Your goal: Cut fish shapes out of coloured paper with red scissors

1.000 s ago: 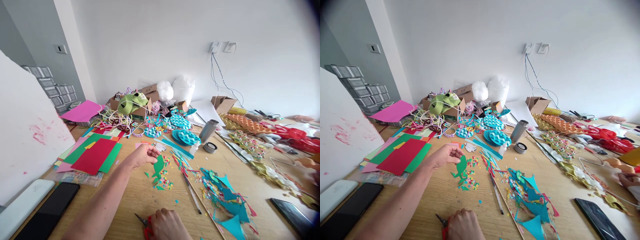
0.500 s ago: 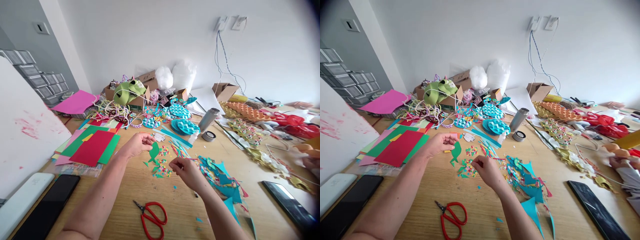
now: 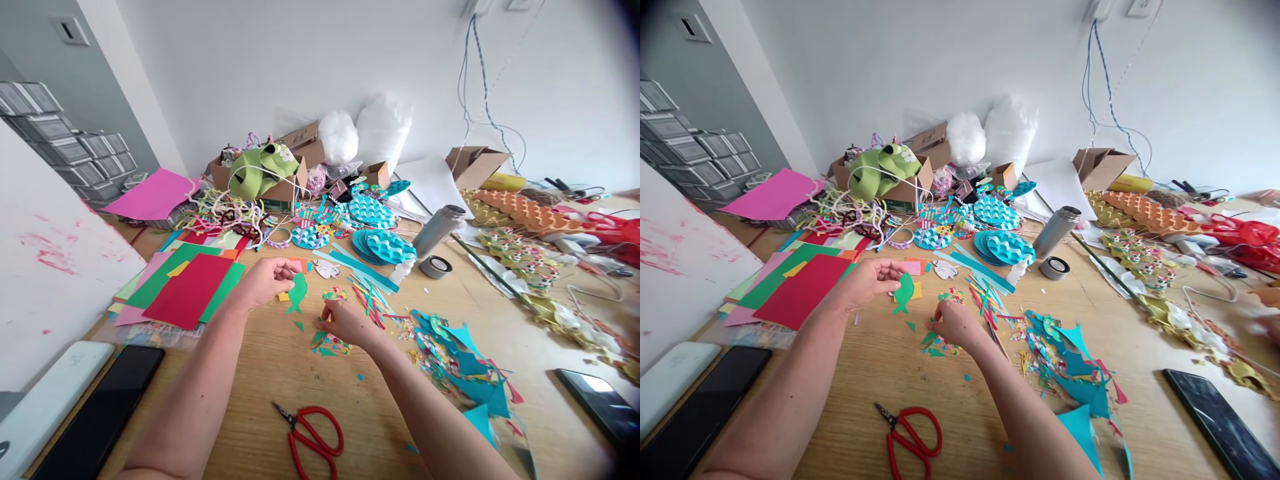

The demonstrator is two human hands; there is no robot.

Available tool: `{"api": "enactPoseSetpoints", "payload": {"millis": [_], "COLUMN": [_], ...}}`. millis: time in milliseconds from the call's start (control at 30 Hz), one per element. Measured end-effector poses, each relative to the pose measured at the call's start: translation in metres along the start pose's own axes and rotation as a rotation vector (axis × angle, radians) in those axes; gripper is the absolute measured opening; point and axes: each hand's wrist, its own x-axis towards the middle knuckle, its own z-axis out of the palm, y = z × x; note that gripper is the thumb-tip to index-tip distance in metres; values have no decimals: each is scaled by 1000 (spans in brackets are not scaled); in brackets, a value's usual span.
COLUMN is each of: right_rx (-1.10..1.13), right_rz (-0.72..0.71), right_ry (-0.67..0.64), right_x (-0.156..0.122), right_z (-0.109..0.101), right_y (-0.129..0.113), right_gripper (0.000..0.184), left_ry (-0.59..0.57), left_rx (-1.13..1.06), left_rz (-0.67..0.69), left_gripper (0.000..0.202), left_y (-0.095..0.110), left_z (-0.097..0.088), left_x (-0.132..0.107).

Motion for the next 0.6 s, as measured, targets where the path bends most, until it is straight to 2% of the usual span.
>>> {"api": "enactPoseSetpoints", "payload": {"millis": [67,167,333,467,600], "right_rx": [20,98,330,502,598], "right_rz": [0,-16,-56,-85,-52], "right_ry": [-14,-41,-154,-157,-90], "right_x": [1,1,-2,-19,-54], "right_z": [2,3,-1,-20,-49], "right_y": [-1,1,7,11,27], "right_gripper": [2,10,12,28,39], "left_ry": [-16,-25,-24,-25,-21], "left_rx": [1,-5,-24,-44,-44], "left_rz": [-6,-6,-2,-4,-21], "left_gripper": [32,34,31,34,35], "left_y": [0,0,0,1,1], "left_z": [1,1,0,0,-1], "left_x": [0,0,-1,-1,1]}}
